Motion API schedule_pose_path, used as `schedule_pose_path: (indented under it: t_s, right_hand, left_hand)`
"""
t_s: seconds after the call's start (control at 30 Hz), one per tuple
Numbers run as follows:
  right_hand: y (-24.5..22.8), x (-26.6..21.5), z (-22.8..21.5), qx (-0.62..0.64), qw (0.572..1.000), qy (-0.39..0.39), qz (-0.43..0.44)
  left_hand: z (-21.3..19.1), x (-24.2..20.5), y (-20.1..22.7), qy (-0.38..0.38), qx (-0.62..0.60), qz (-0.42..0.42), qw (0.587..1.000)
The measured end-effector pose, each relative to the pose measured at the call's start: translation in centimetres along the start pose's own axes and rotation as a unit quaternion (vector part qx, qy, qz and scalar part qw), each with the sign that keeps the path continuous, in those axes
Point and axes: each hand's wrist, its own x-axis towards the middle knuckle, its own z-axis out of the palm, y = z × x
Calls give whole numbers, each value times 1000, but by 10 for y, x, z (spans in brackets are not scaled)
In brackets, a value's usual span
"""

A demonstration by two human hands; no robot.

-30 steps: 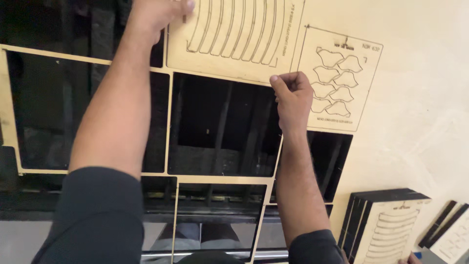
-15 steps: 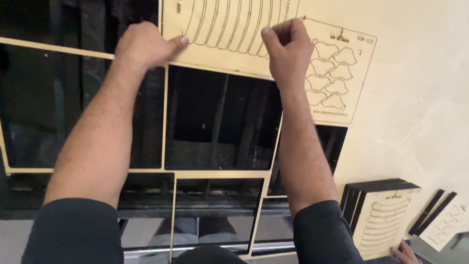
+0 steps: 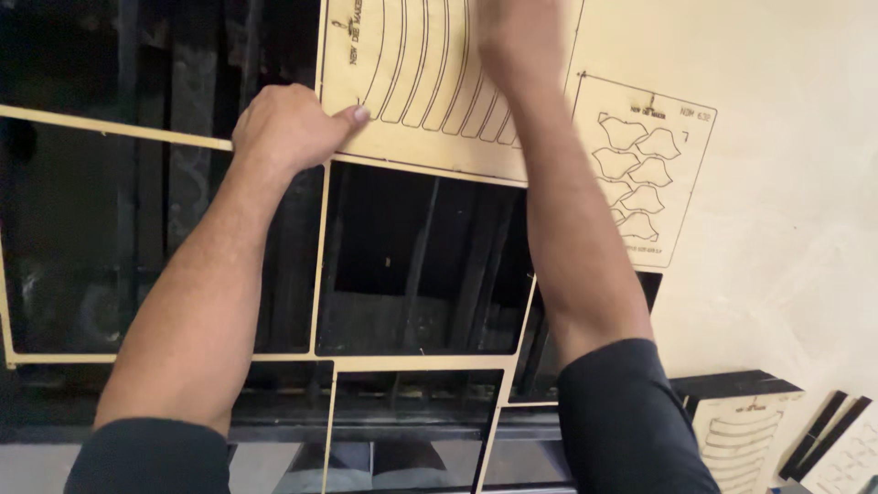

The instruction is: The person removes pre-cut plywood pieces from a larger sheet by hand, separating them along scored lines and stacking the pieces on the table. The person handles multiple pieces one at a time and places them in a growing pile.

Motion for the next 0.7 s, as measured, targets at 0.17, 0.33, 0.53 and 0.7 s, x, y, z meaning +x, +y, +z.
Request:
schedule_pose_path:
  t_s: [0.17,0.33,0.53,0.7]
  right_hand:
    - [4,3,18,-3,975,-192,110]
    - [40,41,33,-43,890,-384,241]
    - [79,28,113,440,748,-112,483]
    - [114,41,171,683,550,121,464]
  left_hand:
    - [1,8,-6,17,0,13,1000]
    - [1,9,-2,9,31,16,999]
    - [2,13,-4,-25,27,0,999]
    - [-7,14,2,-46,43,22,998]
